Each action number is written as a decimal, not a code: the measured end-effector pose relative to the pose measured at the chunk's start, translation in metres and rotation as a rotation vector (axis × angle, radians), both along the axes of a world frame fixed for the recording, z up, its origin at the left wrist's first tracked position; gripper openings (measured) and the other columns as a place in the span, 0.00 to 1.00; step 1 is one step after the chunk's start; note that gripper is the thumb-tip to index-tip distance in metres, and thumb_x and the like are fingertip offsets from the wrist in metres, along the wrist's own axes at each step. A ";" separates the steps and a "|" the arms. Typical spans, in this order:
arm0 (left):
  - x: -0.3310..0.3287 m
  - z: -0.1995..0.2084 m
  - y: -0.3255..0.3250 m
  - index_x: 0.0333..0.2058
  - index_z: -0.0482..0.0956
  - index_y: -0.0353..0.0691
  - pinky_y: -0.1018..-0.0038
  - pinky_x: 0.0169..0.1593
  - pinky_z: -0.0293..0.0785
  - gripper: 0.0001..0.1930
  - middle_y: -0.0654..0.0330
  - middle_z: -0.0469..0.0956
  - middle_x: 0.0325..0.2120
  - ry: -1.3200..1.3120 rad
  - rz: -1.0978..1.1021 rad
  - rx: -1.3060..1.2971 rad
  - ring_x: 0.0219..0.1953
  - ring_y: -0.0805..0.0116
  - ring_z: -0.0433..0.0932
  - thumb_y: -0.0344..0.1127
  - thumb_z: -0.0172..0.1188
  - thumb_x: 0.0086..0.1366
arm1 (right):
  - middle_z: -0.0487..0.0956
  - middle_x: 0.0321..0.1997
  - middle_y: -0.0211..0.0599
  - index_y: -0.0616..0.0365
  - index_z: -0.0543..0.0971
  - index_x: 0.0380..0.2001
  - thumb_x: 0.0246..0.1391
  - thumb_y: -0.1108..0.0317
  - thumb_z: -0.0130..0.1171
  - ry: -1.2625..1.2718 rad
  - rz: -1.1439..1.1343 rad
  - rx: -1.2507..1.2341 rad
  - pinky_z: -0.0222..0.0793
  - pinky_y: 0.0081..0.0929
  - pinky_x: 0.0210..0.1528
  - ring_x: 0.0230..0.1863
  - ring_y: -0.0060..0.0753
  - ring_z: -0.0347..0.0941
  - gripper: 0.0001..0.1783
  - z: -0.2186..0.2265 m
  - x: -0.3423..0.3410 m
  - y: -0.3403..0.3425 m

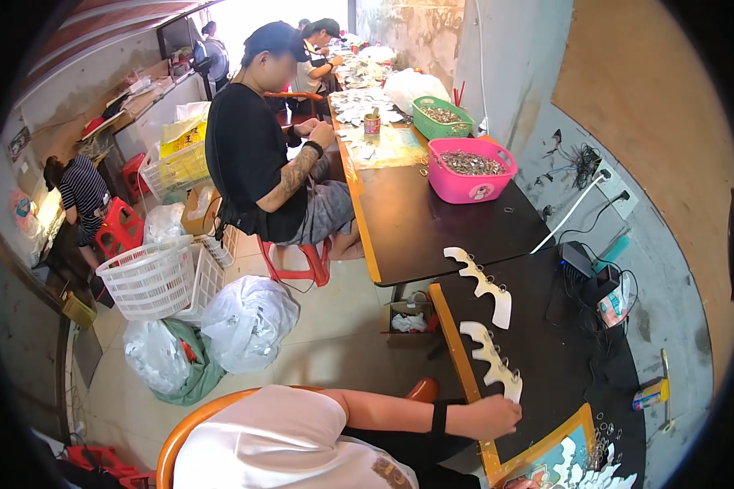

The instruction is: Assemble small white shoe components by inserting plastic loops through pre-cut holes.

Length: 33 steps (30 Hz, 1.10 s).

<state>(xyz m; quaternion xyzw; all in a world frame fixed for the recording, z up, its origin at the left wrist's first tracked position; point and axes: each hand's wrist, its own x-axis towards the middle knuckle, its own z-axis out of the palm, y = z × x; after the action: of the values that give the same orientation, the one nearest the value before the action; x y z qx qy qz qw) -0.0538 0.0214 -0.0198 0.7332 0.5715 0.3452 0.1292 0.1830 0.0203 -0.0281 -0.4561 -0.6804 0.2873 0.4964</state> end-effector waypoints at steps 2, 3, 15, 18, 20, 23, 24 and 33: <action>0.019 -0.006 -0.002 0.34 0.75 0.31 0.65 0.46 0.73 0.13 0.50 0.74 0.36 0.000 -0.110 0.011 0.42 0.54 0.76 0.38 0.57 0.62 | 0.72 0.30 0.42 0.65 0.73 0.36 0.65 0.66 0.53 0.045 0.009 -0.044 0.64 0.30 0.39 0.33 0.35 0.66 0.11 -0.001 0.000 0.001; 0.026 -0.004 -0.004 0.35 0.75 0.30 0.65 0.46 0.73 0.14 0.50 0.74 0.36 0.022 -0.177 -0.020 0.42 0.53 0.76 0.39 0.57 0.62 | 0.72 0.29 0.41 0.64 0.73 0.35 0.65 0.66 0.53 0.070 0.011 -0.066 0.63 0.29 0.38 0.32 0.34 0.65 0.11 -0.002 -0.002 0.002; 0.076 -0.031 -0.015 0.35 0.73 0.31 0.62 0.42 0.72 0.10 0.48 0.71 0.40 -0.280 -0.341 0.061 0.41 0.51 0.75 0.34 0.57 0.61 | 0.71 0.19 0.34 0.59 0.73 0.26 0.63 0.63 0.57 0.335 0.017 -0.316 0.56 0.18 0.21 0.18 0.21 0.61 0.13 0.007 0.014 0.003; 0.075 -0.002 -0.030 0.35 0.72 0.35 0.62 0.41 0.72 0.08 0.51 0.71 0.37 -0.432 -0.259 0.007 0.39 0.51 0.75 0.33 0.57 0.62 | 0.71 0.19 0.33 0.59 0.73 0.28 0.63 0.61 0.58 0.253 -0.065 -0.368 0.58 0.19 0.20 0.17 0.22 0.61 0.14 0.041 -0.003 -0.019; 0.078 -0.001 -0.032 0.35 0.72 0.36 0.62 0.40 0.72 0.07 0.52 0.71 0.35 -0.487 -0.297 0.081 0.37 0.51 0.75 0.33 0.56 0.63 | 0.71 0.22 0.34 0.60 0.72 0.32 0.64 0.59 0.54 0.370 0.019 -0.436 0.59 0.19 0.22 0.20 0.22 0.63 0.14 0.027 0.007 -0.015; 0.065 0.006 -0.034 0.43 0.76 0.37 0.65 0.41 0.73 0.09 0.53 0.73 0.34 -0.522 -0.374 0.134 0.38 0.54 0.75 0.33 0.52 0.67 | 0.70 0.30 0.35 0.62 0.69 0.44 0.68 0.54 0.44 0.743 0.262 -0.619 0.65 0.18 0.29 0.30 0.23 0.69 0.19 -0.014 0.025 -0.014; 0.064 0.003 -0.034 0.44 0.76 0.38 0.65 0.41 0.73 0.10 0.53 0.74 0.35 -0.550 -0.308 0.116 0.38 0.55 0.76 0.33 0.52 0.68 | 0.69 0.28 0.33 0.62 0.69 0.45 0.68 0.55 0.44 0.841 0.188 -0.712 0.63 0.17 0.28 0.28 0.21 0.66 0.19 -0.012 0.020 -0.019; 0.023 0.040 -0.032 0.34 0.84 0.39 0.74 0.36 0.76 0.05 0.58 0.79 0.31 -0.530 -0.110 0.111 0.32 0.64 0.79 0.25 0.64 0.57 | 0.61 0.25 0.26 0.72 0.59 0.64 0.64 0.54 0.50 0.950 0.580 -0.861 0.58 0.23 0.27 0.26 0.23 0.59 0.35 0.044 -0.026 -0.034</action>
<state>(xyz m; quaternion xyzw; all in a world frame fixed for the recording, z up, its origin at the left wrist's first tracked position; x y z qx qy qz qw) -0.0313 -0.0106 0.0205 0.6530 0.4574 0.5483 0.2524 0.1566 -0.0134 0.0156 -0.2374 -0.3100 0.8201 0.4184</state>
